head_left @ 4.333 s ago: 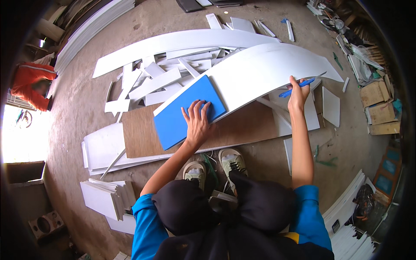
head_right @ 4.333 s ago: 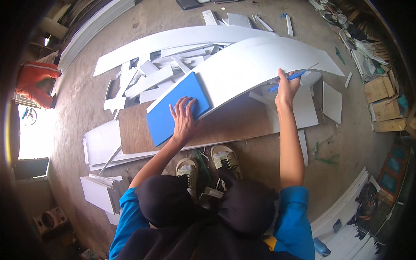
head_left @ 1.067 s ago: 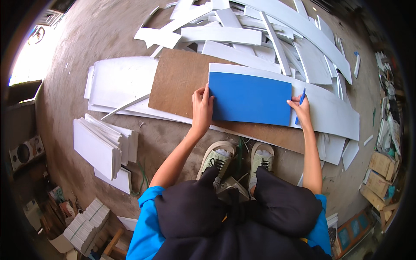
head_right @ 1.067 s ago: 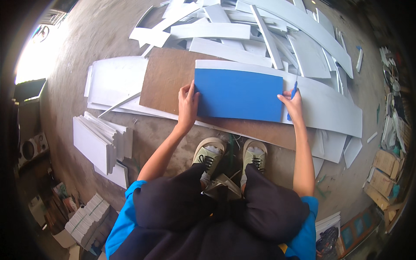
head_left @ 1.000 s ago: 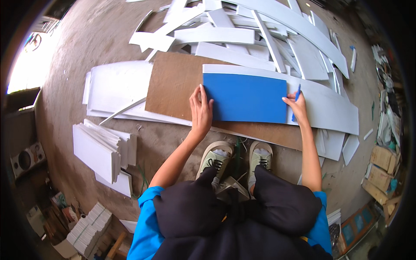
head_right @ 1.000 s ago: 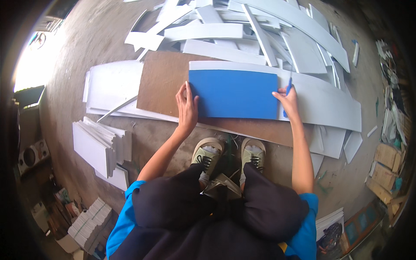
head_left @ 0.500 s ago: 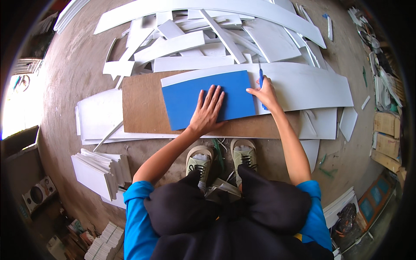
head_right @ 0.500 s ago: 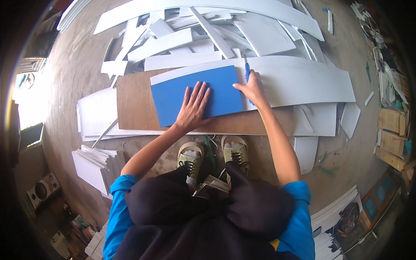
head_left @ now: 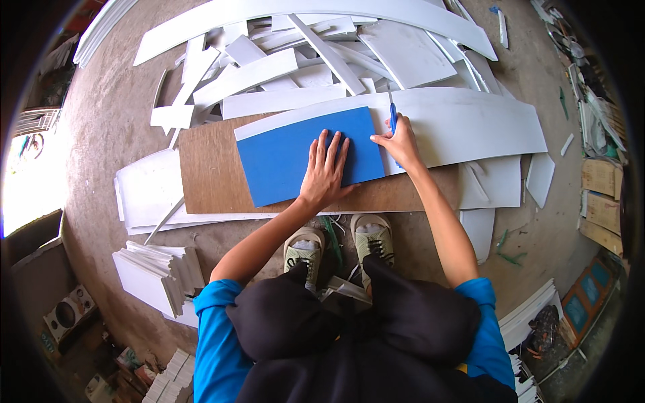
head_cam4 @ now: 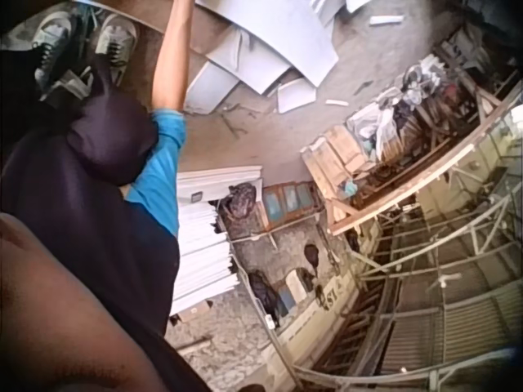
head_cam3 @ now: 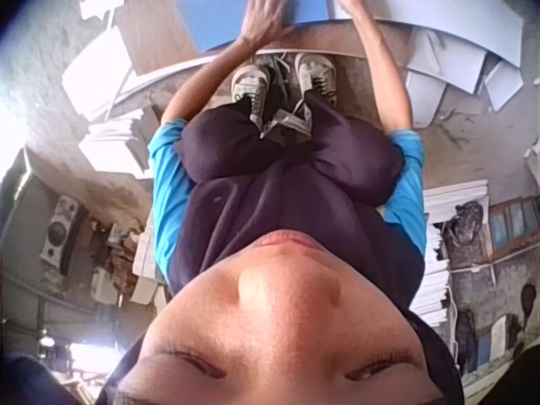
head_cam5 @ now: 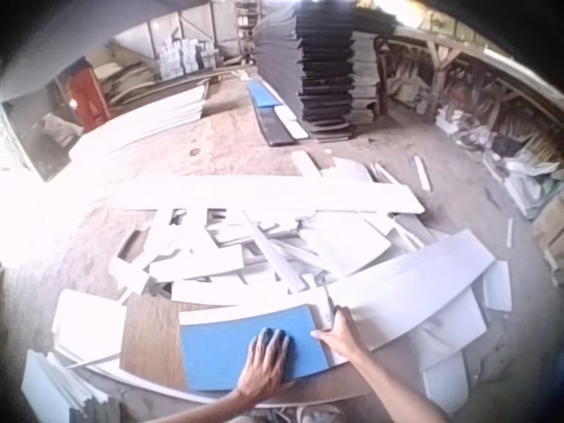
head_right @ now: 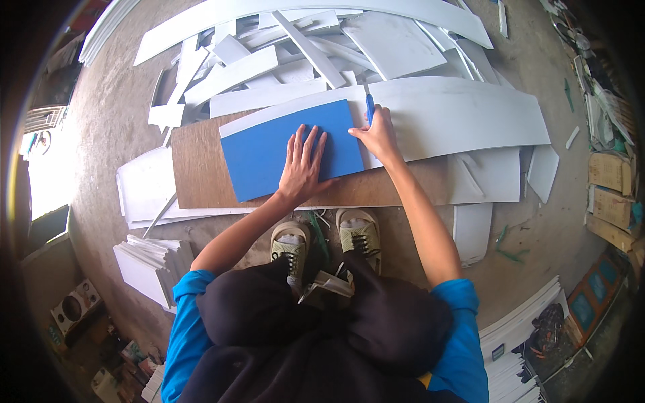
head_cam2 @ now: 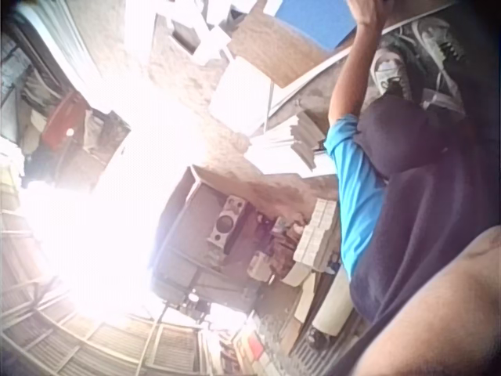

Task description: The person sits on the floor and uses a utility knife to cut white rectangular sheets. They use a blue rectangular board as a guide to ensure straight cuts, repeatedly scoring the material and snapping it apart. The person handles the sheets one at a time, discarding the cut-off pieces to the side.

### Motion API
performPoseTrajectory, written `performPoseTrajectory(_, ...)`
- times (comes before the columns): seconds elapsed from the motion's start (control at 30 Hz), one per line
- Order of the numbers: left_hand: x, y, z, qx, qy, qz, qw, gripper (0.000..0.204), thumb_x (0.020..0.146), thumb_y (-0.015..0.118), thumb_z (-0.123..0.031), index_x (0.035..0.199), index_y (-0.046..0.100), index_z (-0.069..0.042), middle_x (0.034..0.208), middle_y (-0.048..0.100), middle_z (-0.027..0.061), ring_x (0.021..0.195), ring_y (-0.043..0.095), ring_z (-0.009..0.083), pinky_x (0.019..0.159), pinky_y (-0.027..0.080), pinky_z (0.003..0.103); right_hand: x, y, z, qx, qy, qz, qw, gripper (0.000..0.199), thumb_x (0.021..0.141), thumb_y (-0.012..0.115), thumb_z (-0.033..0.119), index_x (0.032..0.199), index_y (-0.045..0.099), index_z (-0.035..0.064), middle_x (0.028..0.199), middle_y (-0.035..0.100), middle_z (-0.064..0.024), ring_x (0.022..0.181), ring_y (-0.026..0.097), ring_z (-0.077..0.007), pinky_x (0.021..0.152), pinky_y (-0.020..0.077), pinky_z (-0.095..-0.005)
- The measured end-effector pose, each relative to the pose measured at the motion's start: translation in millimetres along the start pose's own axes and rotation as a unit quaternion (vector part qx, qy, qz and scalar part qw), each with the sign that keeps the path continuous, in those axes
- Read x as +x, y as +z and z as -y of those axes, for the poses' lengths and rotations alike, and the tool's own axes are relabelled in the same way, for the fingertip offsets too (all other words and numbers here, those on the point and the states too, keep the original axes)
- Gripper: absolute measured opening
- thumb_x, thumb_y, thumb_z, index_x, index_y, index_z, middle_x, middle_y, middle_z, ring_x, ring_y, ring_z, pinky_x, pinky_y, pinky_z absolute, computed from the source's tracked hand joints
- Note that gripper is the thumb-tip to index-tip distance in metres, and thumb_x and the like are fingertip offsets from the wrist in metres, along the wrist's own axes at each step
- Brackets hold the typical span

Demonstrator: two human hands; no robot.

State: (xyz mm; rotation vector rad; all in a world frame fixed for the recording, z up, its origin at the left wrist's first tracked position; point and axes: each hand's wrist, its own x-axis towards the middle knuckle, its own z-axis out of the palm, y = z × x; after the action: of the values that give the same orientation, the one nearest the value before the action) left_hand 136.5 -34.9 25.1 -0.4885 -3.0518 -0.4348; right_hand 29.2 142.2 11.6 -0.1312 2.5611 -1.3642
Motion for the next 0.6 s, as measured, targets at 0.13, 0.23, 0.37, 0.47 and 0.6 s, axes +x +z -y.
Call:
performPoseTrajectory(0.13, 1, 3, 0, 0.004, -0.005, -0.008, 1.0, 0.093, 0.065, 0.064, -0.051, 0.132, 0.026, 0.001, 0.134, 0.024, 0.0209, 0.127, 0.016, 0.0418, 0.103, 0.018, 0.052, -2, 1, -3, 0.041, 0.008, -0.027, 0.999, 0.045, 0.064, 0.076, 0.01, 0.093, 0.045, -0.0045, 0.089, 0.049, -0.0118, 0.066, 0.058, -0.0152, 0.063, 0.0481, -0.0286)
performPoseTrajectory(0.23, 2, 6, -2, 0.013, -0.013, -0.007, 1.0, 0.093, 0.064, 0.063, -0.054, 0.131, 0.029, 0.001, 0.134, 0.025, 0.0212, 0.127, 0.016, 0.0431, 0.102, 0.016, 0.053, -2, 2, -8, 0.042, 0.004, -0.036, 0.998, 0.045, 0.064, 0.076, 0.01, 0.094, 0.045, -0.0048, 0.086, 0.05, -0.011, 0.067, 0.059, -0.0156, 0.062, 0.0478, -0.0284)
performPoseTrajectory(0.37, 11, 14, -20, 0.005, -0.069, -0.041, 0.997, 0.096, 0.06, 0.064, -0.058, 0.128, 0.033, 0.002, 0.131, 0.028, 0.0228, 0.126, 0.016, 0.0449, 0.1, 0.015, 0.058, 0, 3, -14, 0.023, 0.001, -0.028, 0.999, 0.045, 0.063, 0.077, 0.011, 0.091, 0.045, -0.0053, 0.094, 0.044, -0.0146, 0.065, 0.06, -0.0182, 0.063, 0.0494, -0.0304)
performPoseTrajectory(0.47, 15, 18, -29, 0.031, -0.1, -0.036, 0.994, 0.097, 0.058, 0.063, -0.062, 0.127, 0.036, 0.001, 0.13, 0.029, 0.024, 0.126, 0.014, 0.046, 0.098, 0.012, 0.063, -2, 6, -14, 0.076, -0.007, 0.009, 0.997, 0.05, 0.061, 0.078, 0.013, 0.092, 0.045, -0.007, 0.096, 0.043, -0.0149, 0.067, 0.06, -0.0185, 0.062, 0.0504, -0.0285)
performPoseTrajectory(0.6, 16, 21, -30, 0.042, -0.11, -0.026, 0.993, 0.099, 0.056, 0.065, -0.061, 0.128, 0.036, 0.0, 0.131, 0.028, 0.0246, 0.127, 0.013, 0.0464, 0.096, 0.011, 0.066, -8, 11, -12, -0.018, -0.053, 0.019, 0.998, 0.058, 0.058, 0.081, 0.014, 0.095, 0.043, -0.0083, 0.095, 0.042, -0.0141, 0.072, 0.058, -0.0178, 0.061, 0.0511, -0.0275)
